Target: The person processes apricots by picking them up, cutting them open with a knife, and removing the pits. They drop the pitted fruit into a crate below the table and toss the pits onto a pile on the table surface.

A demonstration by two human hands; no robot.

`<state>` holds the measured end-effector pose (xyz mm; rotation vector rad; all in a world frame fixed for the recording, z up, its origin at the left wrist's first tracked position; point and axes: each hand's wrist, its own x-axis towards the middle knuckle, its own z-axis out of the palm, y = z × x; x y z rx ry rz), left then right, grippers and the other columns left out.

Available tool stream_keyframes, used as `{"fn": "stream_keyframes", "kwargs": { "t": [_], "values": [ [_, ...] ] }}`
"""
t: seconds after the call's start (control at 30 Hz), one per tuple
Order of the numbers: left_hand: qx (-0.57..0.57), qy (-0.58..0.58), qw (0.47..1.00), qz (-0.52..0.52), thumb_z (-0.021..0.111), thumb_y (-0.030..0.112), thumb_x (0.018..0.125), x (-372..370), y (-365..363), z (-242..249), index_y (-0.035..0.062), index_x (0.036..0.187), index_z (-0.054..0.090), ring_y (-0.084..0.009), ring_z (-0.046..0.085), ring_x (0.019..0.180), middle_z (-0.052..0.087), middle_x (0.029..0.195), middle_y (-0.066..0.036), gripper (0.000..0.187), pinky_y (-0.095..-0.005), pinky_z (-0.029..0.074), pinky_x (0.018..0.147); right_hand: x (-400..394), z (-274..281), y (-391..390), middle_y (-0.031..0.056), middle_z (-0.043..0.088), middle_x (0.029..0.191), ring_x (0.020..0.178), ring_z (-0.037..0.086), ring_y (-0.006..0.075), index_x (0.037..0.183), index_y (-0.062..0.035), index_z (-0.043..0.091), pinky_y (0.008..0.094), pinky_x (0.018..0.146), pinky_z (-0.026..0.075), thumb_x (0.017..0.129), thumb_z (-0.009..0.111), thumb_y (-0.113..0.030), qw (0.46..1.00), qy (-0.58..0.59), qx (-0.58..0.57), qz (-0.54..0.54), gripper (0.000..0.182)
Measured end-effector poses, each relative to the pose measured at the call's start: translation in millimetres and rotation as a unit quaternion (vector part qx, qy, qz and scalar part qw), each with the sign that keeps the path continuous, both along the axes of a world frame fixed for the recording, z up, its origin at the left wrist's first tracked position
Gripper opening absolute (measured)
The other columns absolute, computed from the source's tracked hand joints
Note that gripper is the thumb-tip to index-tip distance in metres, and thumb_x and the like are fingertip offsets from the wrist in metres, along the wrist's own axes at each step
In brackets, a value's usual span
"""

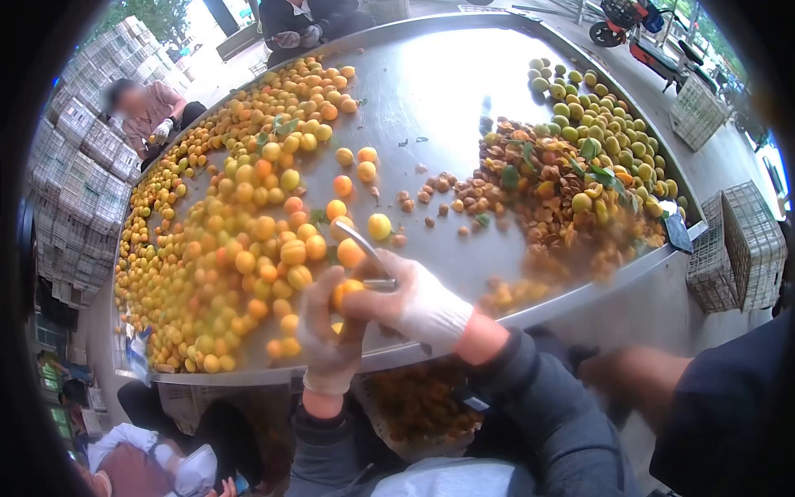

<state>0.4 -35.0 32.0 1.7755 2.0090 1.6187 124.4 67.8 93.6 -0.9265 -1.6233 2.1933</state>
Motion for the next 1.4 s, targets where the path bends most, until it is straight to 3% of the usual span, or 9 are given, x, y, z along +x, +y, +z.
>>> {"fn": "stream_keyframes", "kwargs": {
  "t": [0.17, 0.23, 0.3, 0.37, 0.5, 0.67, 0.87, 1.1, 1.4],
  "values": [
    [0.001, -0.146, 0.989, 0.027, 0.051, 0.032, 0.098, 0, -7, 3, 0.0009, 0.128, 0.053, -0.0182, 0.061, 0.075, 0.062, 0.095, -0.009, 0.043, -0.0284, 0.051, 0.068, 0, -16, 0, 0.0004, 0.059, 0.069, 0.045, 0.049, 0.0050, 0.102, -0.0054, 0.060, 0.0201, 0.039, 0.038, 0.083, 0.066, -0.014, 0.993, 0.061, -0.095, -0.023, 0.021],
    [0.047, -0.565, 0.823, 0.010, 0.033, 0.044, 0.102, -5, -2, 2, -0.0003, 0.131, 0.048, -0.0148, 0.057, 0.069, 0.062, 0.091, -0.009, 0.055, -0.0267, 0.049, 0.063, 11, -6, 5, 0.0023, 0.061, 0.072, 0.044, 0.049, 0.0050, 0.105, -0.0056, 0.061, 0.0195, 0.039, 0.038, 0.083, 0.067, -0.015, 0.992, 0.042, -0.097, 0.062, 0.024],
    [0.042, -0.584, 0.811, 0.004, 0.033, 0.052, 0.101, -15, -5, -1, 0.0023, 0.131, 0.048, -0.0143, 0.054, 0.064, 0.062, 0.088, -0.010, 0.060, -0.0270, 0.047, 0.058, 23, -16, 10, 0.0055, 0.064, 0.075, 0.051, 0.055, 0.0088, 0.106, -0.0041, 0.065, 0.0238, 0.047, 0.045, 0.082, 0.069, -0.018, 0.989, 0.018, -0.066, 0.132, 0.027],
    [0.029, -0.667, 0.740, -0.077, 0.036, 0.058, 0.098, -16, -10, 2, 0.0039, 0.131, 0.049, -0.0140, 0.054, 0.062, 0.062, 0.086, -0.011, 0.064, -0.0260, 0.046, 0.056, 26, -38, 10, 0.0067, 0.065, 0.076, 0.063, 0.061, 0.0127, 0.106, -0.0030, 0.067, 0.0281, 0.059, 0.050, 0.082, 0.070, -0.021, 0.931, 0.064, 0.285, 0.218, 0.030],
    [-0.066, -0.670, 0.731, -0.115, 0.037, 0.063, 0.096, -11, -12, -2, 0.0056, 0.127, 0.053, -0.0124, 0.052, 0.059, 0.061, 0.078, -0.008, 0.067, -0.0219, 0.043, 0.051, 22, -4, 4, 0.0029, 0.057, 0.063, 0.048, 0.053, 0.0098, 0.103, -0.0027, 0.067, 0.0238, 0.043, 0.040, 0.085, 0.061, -0.005, 0.996, 0.002, 0.070, -0.058, 0.019],
    [-0.136, -0.606, 0.778, -0.099, 0.035, 0.065, 0.095, 8, -5, 2, 0.0071, 0.124, 0.056, -0.0089, 0.049, 0.052, 0.059, 0.070, -0.006, 0.068, -0.0185, 0.038, 0.046, -8, -4, -2, -0.0011, 0.036, 0.060, 0.040, 0.029, 0.0075, 0.112, -0.0065, 0.058, 0.0231, 0.036, 0.026, 0.095, 0.050, -0.005, 0.891, 0.314, -0.065, -0.321, 0.019],
    [-0.133, -0.454, 0.879, -0.059, 0.034, 0.071, 0.092, 22, -5, -11, 0.0063, 0.123, 0.057, -0.0072, 0.045, 0.046, 0.059, 0.069, -0.005, 0.075, -0.0168, 0.036, 0.044, -12, -10, -11, 0.0001, 0.042, 0.060, 0.040, 0.036, 0.0084, 0.115, -0.0037, 0.056, 0.0244, 0.037, 0.030, 0.094, 0.049, -0.002, 0.886, 0.330, 0.042, -0.323, 0.022],
    [-0.188, -0.517, 0.833, -0.052, 0.040, 0.058, 0.097, 26, 1, 1, 0.0029, 0.114, 0.061, -0.0084, 0.046, 0.045, 0.057, 0.067, -0.004, 0.062, -0.0201, 0.035, 0.041, -19, -16, -13, 0.0005, 0.050, 0.062, 0.042, 0.041, 0.0058, 0.109, 0.0019, 0.060, 0.0212, 0.039, 0.029, 0.093, 0.051, -0.002, 0.889, 0.312, 0.214, -0.259, 0.020],
    [-0.159, -0.596, 0.786, -0.031, 0.040, 0.050, 0.100, 22, 0, 10, 0.0021, 0.118, 0.062, -0.0070, 0.047, 0.047, 0.060, 0.077, -0.003, 0.056, -0.0201, 0.033, 0.042, -33, -42, 20, -0.0033, 0.033, 0.059, 0.039, 0.028, 0.0061, 0.110, -0.0058, 0.057, 0.0215, 0.036, 0.023, 0.092, 0.048, -0.005, 0.856, 0.338, -0.250, -0.300, 0.019]
  ]
}}
